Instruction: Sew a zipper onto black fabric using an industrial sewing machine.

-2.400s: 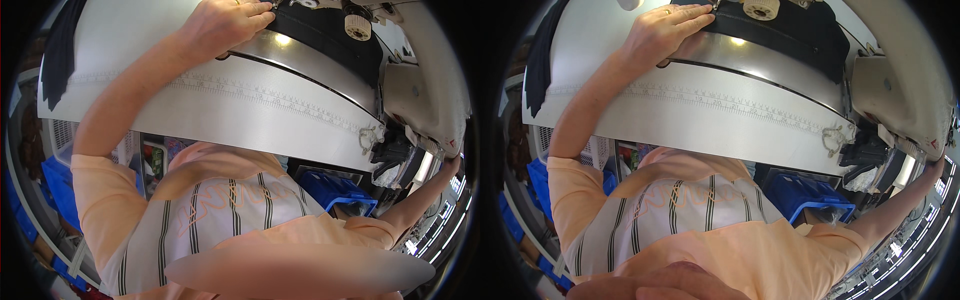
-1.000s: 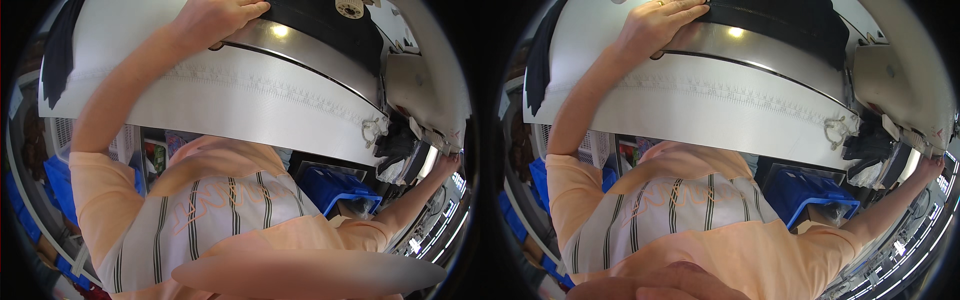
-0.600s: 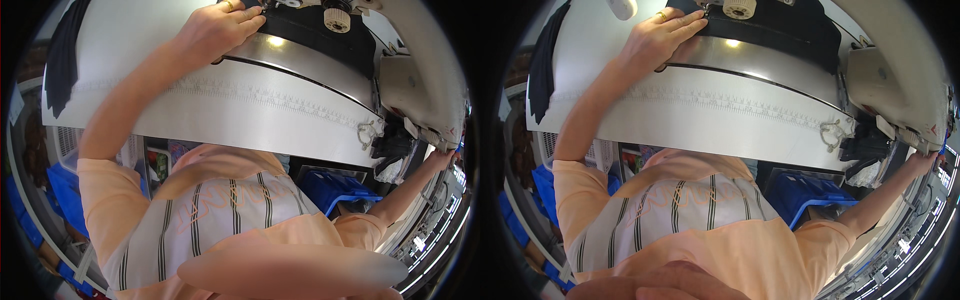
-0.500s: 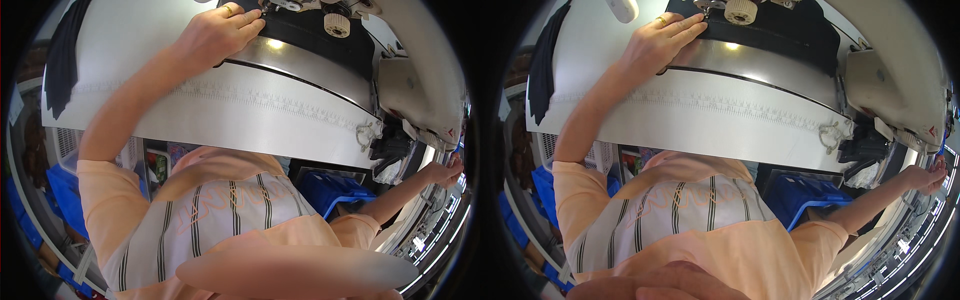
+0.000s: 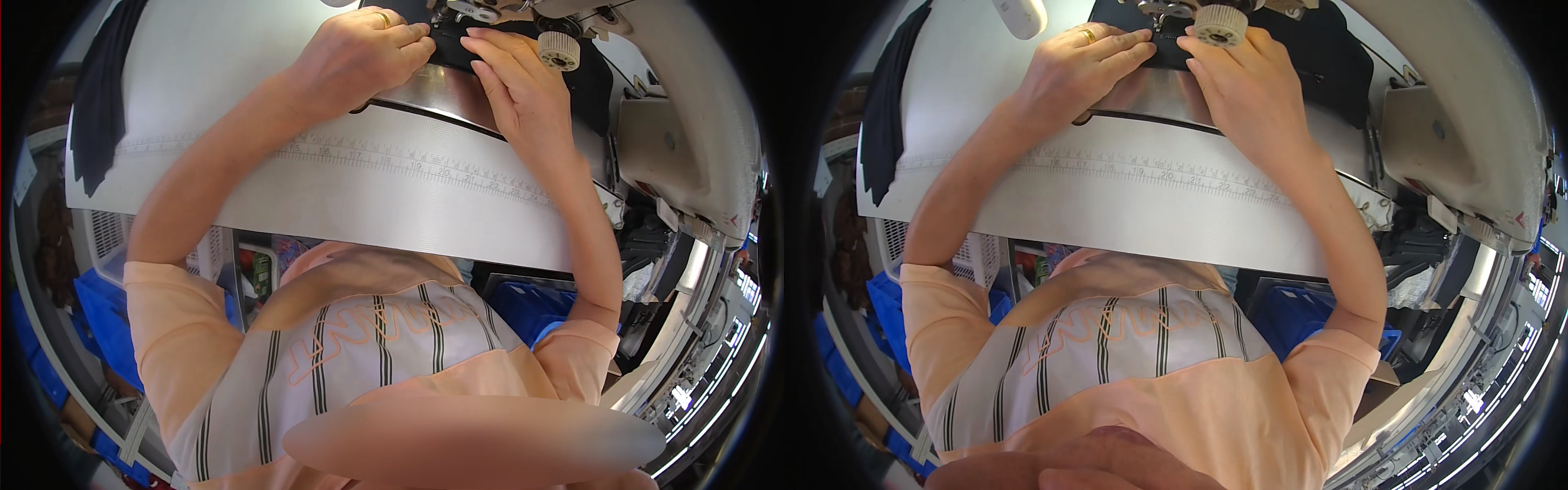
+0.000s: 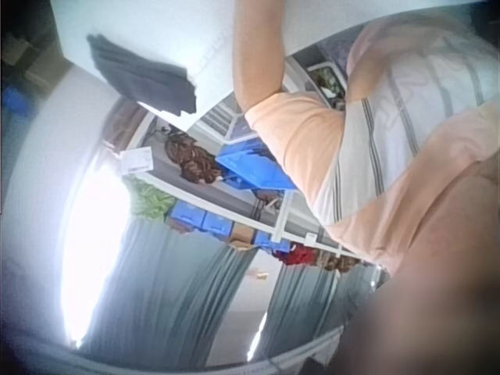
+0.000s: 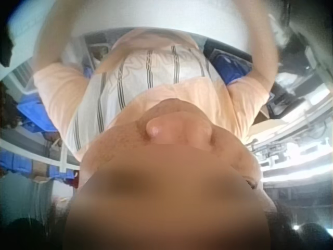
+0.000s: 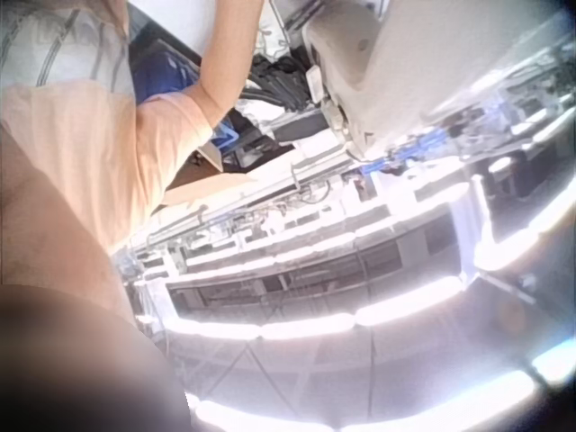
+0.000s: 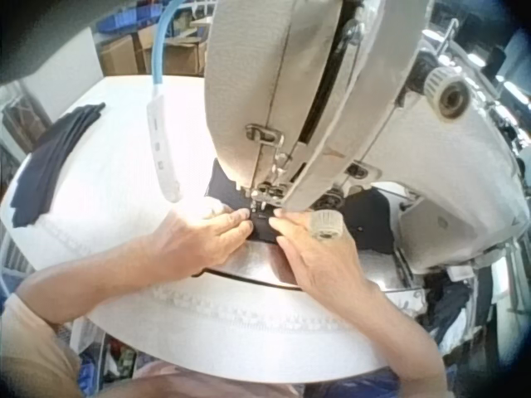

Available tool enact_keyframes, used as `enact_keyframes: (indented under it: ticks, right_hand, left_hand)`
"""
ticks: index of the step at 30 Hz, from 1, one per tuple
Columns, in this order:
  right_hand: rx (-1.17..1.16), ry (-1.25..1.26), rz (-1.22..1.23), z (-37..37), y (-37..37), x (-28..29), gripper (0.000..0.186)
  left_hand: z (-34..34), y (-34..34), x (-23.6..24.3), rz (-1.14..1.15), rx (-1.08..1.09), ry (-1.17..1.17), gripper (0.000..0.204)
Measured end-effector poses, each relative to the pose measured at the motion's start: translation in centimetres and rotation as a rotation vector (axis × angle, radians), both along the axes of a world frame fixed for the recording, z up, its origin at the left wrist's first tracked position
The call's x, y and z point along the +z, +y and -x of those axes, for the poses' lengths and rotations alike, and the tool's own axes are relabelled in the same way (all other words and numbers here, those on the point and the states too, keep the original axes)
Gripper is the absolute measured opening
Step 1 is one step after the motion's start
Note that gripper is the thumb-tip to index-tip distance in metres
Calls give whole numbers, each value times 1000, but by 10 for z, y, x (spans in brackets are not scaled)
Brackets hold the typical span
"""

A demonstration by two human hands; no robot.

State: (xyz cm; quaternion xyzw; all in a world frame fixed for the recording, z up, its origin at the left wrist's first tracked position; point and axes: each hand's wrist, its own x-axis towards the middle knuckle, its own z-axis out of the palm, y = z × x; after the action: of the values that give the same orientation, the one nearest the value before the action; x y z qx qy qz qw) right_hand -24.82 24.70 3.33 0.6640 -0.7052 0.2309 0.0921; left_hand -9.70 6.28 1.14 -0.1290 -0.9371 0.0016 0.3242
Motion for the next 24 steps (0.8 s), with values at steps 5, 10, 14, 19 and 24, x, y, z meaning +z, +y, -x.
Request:
enact_keyframes:
  ticks: [5,10,14,19,24]
  right_hand:
    - [-20,102,60,-3,-6,-16,29]
    - [-40,174,76,-10,-2,-21,30]
    - [-63,198,85,-13,-3,-19,31]
    - [-71,192,86,-7,-7,-22,32]
    - [-43,195,107,-4,-8,-25,33]
  left_hand:
    - [-4,5,-6,-53,68,-81,35]
    - [-5,7,-11,-66,87,-64,36]
    - [-5,8,-11,-40,87,-68,34]
    - [4,1,-9,-93,60,-6,31]
    - [5,-2,-8,-92,17,17,30]
